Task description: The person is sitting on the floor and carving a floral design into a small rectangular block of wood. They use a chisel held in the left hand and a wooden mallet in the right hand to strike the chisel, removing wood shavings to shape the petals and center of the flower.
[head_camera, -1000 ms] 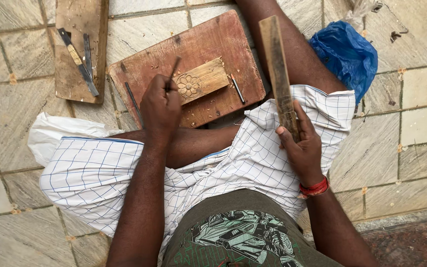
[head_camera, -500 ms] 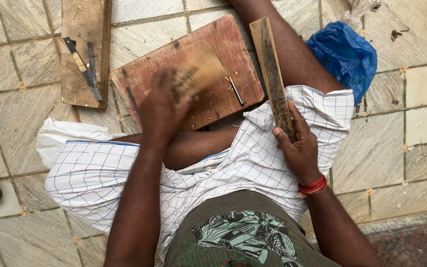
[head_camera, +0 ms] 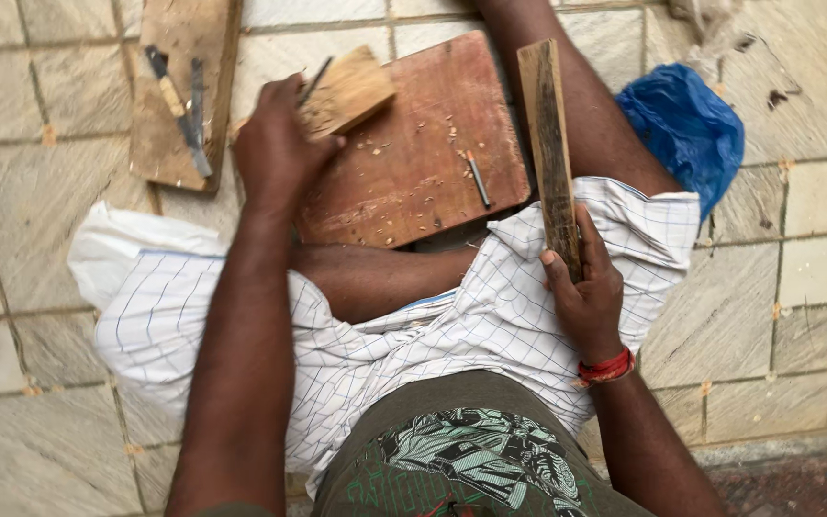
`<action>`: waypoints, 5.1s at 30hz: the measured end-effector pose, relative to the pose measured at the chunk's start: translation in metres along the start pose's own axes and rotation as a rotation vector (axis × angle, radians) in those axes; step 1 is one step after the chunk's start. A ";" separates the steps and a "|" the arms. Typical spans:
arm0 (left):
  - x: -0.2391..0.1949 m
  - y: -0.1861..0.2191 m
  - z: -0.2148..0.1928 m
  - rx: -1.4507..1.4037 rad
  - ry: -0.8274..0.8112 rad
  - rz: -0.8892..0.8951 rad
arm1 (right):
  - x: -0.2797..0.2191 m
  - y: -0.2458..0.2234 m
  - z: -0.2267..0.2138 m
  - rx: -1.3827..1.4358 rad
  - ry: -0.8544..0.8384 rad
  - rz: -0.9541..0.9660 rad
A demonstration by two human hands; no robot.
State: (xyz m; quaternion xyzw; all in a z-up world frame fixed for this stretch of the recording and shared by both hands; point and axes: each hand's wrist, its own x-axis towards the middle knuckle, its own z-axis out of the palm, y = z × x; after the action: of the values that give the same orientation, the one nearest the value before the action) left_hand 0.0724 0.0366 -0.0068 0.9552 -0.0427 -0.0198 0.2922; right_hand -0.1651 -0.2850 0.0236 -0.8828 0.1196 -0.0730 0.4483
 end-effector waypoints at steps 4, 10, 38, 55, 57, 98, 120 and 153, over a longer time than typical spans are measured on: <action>0.006 -0.002 0.012 0.010 0.088 0.055 | -0.004 -0.007 0.006 -0.266 0.016 -0.202; 0.014 -0.013 0.014 -0.174 0.067 -0.038 | -0.006 -0.022 0.019 -0.439 -0.004 -0.416; 0.014 -0.023 -0.020 -0.917 0.629 -0.029 | -0.008 -0.048 0.028 -0.394 -0.055 -0.541; 0.009 -0.023 -0.020 -1.057 0.624 -0.073 | -0.005 -0.050 0.057 -0.332 -0.041 -0.742; 0.009 -0.021 -0.022 -1.102 0.616 -0.057 | -0.001 -0.048 0.064 -0.440 -0.194 -0.655; -0.008 -0.031 -0.033 -1.316 0.630 -0.168 | 0.005 -0.011 0.007 -0.698 -0.277 -0.753; -0.013 -0.020 -0.030 -1.277 0.371 -0.103 | -0.046 -0.008 -0.011 -0.713 -0.210 -0.253; 0.038 0.022 -0.072 0.133 -0.354 0.020 | -0.011 0.136 -0.065 -0.158 0.761 0.025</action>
State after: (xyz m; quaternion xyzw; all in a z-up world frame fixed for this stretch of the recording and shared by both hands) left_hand 0.1130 0.0548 0.0648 0.9535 -0.1043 -0.1817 0.2165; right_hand -0.2109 -0.4093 -0.0483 -0.8229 0.2935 -0.3804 0.3032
